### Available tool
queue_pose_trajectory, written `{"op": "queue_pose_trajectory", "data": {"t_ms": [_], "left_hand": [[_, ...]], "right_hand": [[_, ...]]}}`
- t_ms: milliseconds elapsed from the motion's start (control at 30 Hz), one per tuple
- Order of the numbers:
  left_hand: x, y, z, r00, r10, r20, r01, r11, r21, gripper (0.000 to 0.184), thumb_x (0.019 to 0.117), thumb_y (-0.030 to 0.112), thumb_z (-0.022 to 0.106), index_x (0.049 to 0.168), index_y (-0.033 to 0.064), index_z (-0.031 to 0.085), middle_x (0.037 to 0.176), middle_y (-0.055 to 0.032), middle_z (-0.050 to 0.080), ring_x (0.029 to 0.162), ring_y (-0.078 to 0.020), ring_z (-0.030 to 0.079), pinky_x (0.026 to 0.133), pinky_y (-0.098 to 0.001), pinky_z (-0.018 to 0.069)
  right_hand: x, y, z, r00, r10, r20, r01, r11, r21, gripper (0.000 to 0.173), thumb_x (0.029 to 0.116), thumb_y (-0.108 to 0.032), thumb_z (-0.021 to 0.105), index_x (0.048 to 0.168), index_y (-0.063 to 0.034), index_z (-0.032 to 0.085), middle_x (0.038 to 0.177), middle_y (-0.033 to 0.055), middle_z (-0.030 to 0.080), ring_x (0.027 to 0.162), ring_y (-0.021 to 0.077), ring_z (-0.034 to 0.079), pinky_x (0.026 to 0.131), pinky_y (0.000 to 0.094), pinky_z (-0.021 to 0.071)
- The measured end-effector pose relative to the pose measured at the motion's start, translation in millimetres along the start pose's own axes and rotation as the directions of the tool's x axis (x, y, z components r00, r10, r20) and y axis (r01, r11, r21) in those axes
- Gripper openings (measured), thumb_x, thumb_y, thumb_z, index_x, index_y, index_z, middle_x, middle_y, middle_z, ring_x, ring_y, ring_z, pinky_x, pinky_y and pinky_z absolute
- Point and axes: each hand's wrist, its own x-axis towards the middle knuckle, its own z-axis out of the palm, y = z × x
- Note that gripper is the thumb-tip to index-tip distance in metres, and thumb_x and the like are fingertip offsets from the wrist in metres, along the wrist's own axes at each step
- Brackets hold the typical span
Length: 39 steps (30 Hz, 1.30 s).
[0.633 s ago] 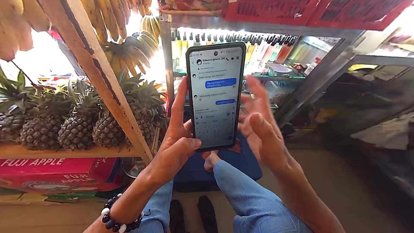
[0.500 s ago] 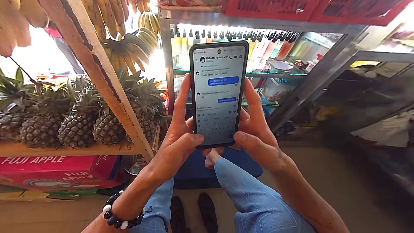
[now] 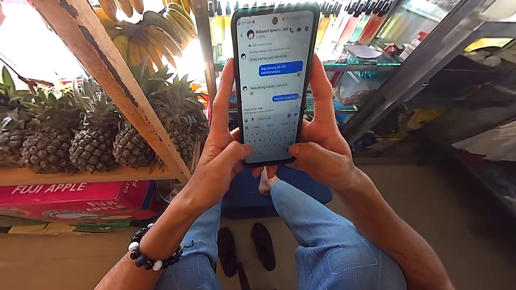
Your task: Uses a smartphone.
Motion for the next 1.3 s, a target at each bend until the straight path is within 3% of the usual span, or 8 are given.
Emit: {"op": "queue_pose_trajectory", "data": {"t_ms": [400, 500, 733, 867, 1000, 1100, 1200, 1300], "left_hand": [[0.2, -0.3, 2.1, 1.000, 0.019, -0.014, -0.018, 0.999, 0.051, 0.090, 0.0973, -0.009, 0.031, 0.161, 0.0448, -0.004, 0.135, -0.0120, 0.057, 0.095, -0.0208, 0.072, 0.063, -0.0339, 0.0632], [0.1, -0.5, 2.1, 1.000, 0.012, -0.018, -0.011, 0.998, 0.063, 0.090, 0.0971, -0.010, 0.029, 0.161, 0.0454, -0.003, 0.136, -0.0120, 0.057, 0.097, -0.0216, 0.072, 0.065, -0.0346, 0.0632], [1.2, -1.2, 2.0, 1.000, 0.011, -0.024, -0.009, 0.997, 0.078, 0.090, 0.0970, -0.009, 0.029, 0.160, 0.0457, -0.003, 0.129, -0.0121, 0.062, 0.089, -0.0209, 0.072, 0.059, -0.0334, 0.0618], [1.5, -1.5, 2.8, 1.000, 0.016, -0.014, -0.015, 0.995, 0.098, 0.092, 0.0980, -0.010, 0.033, 0.161, 0.0450, -0.005, 0.132, -0.0121, 0.060, 0.095, -0.0213, 0.072, 0.067, -0.0344, 0.0631], [2.6, -3.4, 5.1, 0.999, 0.032, -0.038, -0.026, 0.988, 0.150, 0.093, 0.1002, -0.007, 0.044, 0.161, 0.0450, -0.004, 0.125, -0.0107, 0.064, 0.088, -0.0183, 0.072, 0.064, -0.0293, 0.0623], [2.6, -5.3, 4.3, 0.998, 0.040, -0.048, -0.032, 0.986, 0.163, 0.091, 0.1019, -0.006, 0.045, 0.161, 0.0444, -0.003, 0.127, -0.0108, 0.064, 0.088, -0.0198, 0.073, 0.062, -0.0303, 0.0629], [1.5, -5.3, 1.8, 0.999, 0.025, -0.040, -0.019, 0.988, 0.151, 0.088, 0.1001, -0.006, 0.035, 0.161, 0.0448, -0.002, 0.137, -0.0096, 0.059, 0.103, -0.0223, 0.071, 0.072, -0.0374, 0.0639], [0.9, -5.2, 2.5, 0.999, 0.035, -0.038, -0.028, 0.984, 0.177, 0.088, 0.0988, -0.007, 0.032, 0.161, 0.0446, -0.003, 0.140, -0.0089, 0.057, 0.108, -0.0239, 0.070, 0.073, -0.0398, 0.0639]], "right_hand": [[-0.3, -0.2, 0.2, 1.000, -0.006, -0.013, 0.006, 1.000, -0.011, 0.098, 0.0908, 0.015, 0.039, 0.161, -0.0314, -0.012, 0.134, 0.0118, 0.058, 0.100, 0.0237, 0.072, 0.066, 0.0375, 0.0656], [0.2, 1.2, -0.9, 1.000, -0.013, 0.003, 0.013, 1.000, 0.010, 0.097, 0.0909, 0.014, 0.039, 0.161, -0.0305, -0.012, 0.137, 0.0122, 0.055, 0.106, 0.0246, 0.070, 0.072, 0.0393, 0.0656], [0.0, 2.6, -2.6, 1.000, -0.003, 0.000, 0.003, 0.999, 0.036, 0.096, 0.0914, 0.013, 0.040, 0.161, -0.0331, -0.009, 0.135, 0.0133, 0.056, 0.106, 0.0280, 0.071, 0.072, 0.0438, 0.0660], [0.4, 6.0, -3.2, 1.000, -0.001, 0.012, 0.000, 0.999, 0.054, 0.096, 0.0924, 0.012, 0.040, 0.160, -0.0345, -0.008, 0.132, 0.0156, 0.059, 0.099, 0.0332, 0.072, 0.067, 0.0472, 0.0658], [0.9, 7.1, -3.1, 1.000, -0.009, 0.017, 0.008, 0.998, 0.056, 0.098, 0.0930, 0.010, 0.045, 0.160, -0.0357, -0.010, 0.131, 0.0142, 0.059, 0.097, 0.0306, 0.072, 0.067, 0.0449, 0.0658], [1.1, 6.4, -2.8, 0.999, -0.014, 0.031, 0.013, 1.000, 0.024, 0.100, 0.0916, 0.009, 0.046, 0.160, -0.0347, -0.012, 0.131, 0.0138, 0.059, 0.098, 0.0293, 0.072, 0.067, 0.0432, 0.0659], [2.2, 5.6, -1.4, 1.000, -0.024, 0.020, 0.024, 1.000, -0.007, 0.104, 0.0908, 0.014, 0.050, 0.160, -0.0311, -0.014, 0.132, 0.0167, 0.058, 0.099, 0.0320, 0.072, 0.070, 0.0449, 0.0666], [2.4, 5.1, 1.1, 0.999, -0.023, -0.031, 0.022, 0.999, -0.040, 0.105, 0.0914, 0.016, 0.052, 0.161, -0.0306, -0.011, 0.130, 0.0177, 0.060, 0.098, 0.0324, 0.073, 0.069, 0.0439, 0.0666]]}}
